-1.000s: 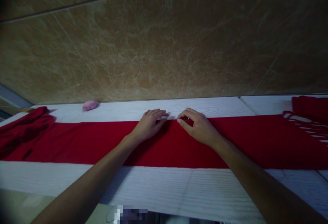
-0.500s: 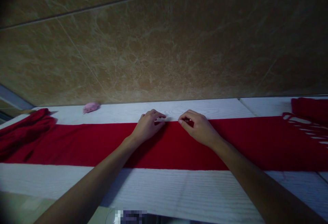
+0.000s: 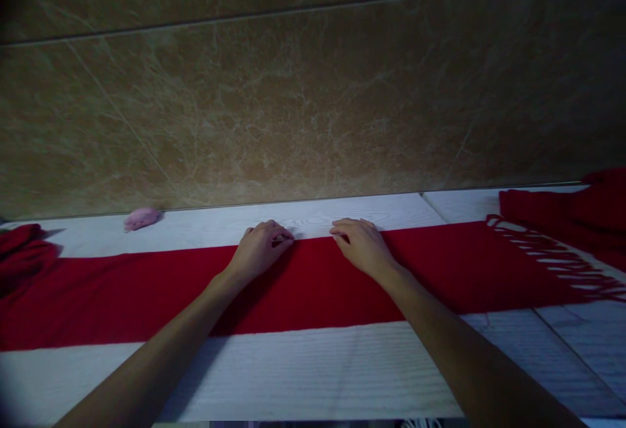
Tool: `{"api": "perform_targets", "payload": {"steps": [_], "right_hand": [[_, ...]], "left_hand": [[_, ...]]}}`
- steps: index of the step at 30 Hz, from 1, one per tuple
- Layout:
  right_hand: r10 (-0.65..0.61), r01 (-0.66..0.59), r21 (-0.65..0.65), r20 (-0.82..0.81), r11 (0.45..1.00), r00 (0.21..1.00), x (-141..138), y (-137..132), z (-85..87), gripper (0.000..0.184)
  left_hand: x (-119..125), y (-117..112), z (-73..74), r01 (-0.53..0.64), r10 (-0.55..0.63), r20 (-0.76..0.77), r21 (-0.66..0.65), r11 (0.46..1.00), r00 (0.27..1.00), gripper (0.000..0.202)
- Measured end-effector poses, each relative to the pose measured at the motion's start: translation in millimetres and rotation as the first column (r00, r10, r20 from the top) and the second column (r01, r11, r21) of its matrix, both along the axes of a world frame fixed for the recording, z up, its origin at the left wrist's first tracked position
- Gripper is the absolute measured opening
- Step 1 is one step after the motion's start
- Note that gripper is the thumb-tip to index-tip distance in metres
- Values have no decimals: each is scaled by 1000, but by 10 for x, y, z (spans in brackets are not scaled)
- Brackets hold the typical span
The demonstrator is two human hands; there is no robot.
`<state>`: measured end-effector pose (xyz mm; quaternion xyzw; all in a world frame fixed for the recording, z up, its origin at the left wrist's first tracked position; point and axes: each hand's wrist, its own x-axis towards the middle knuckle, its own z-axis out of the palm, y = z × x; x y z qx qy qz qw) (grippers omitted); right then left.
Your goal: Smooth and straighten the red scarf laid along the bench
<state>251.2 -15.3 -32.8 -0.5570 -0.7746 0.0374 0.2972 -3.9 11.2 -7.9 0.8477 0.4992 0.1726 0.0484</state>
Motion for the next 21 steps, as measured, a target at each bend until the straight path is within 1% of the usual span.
{"api": "perform_targets", "payload": {"steps": [3, 7, 10, 13, 16, 19, 21], "right_hand": [[-27, 27, -24, 32, 999, 999, 5, -11, 16, 18], [-34, 36, -33, 51, 999, 998, -11, -26, 58, 14], [-58, 59, -48, 37, 997, 998, -39, -50, 103, 14], [-76, 75, -71, -12, 995, 997, -74, -80, 133, 13], [-58, 55, -90, -31, 994, 998, -100, -92, 135, 15], [-22, 23, -77, 9, 997, 1000, -107, -83, 120, 20], [-3, 4, -65, 24, 998, 1000, -104, -72, 109, 21]], "left_hand": [[8, 4, -8, 2, -2, -9, -4, 1000, 1000, 16], [7, 8, -18, 39, -38, -11, 4, 999, 999, 17], [7, 2, -11, 54, -53, 42, -29, 998, 998, 19], [21, -9, -7, 88, -81, 109, -63, 994, 991, 22], [41, -11, -18, 137, -129, 135, -55, 989, 982, 23], [53, -3, -34, 153, -146, 132, -46, 987, 981, 27], [55, 5, -42, 162, -154, 149, -42, 986, 977, 26]]}}
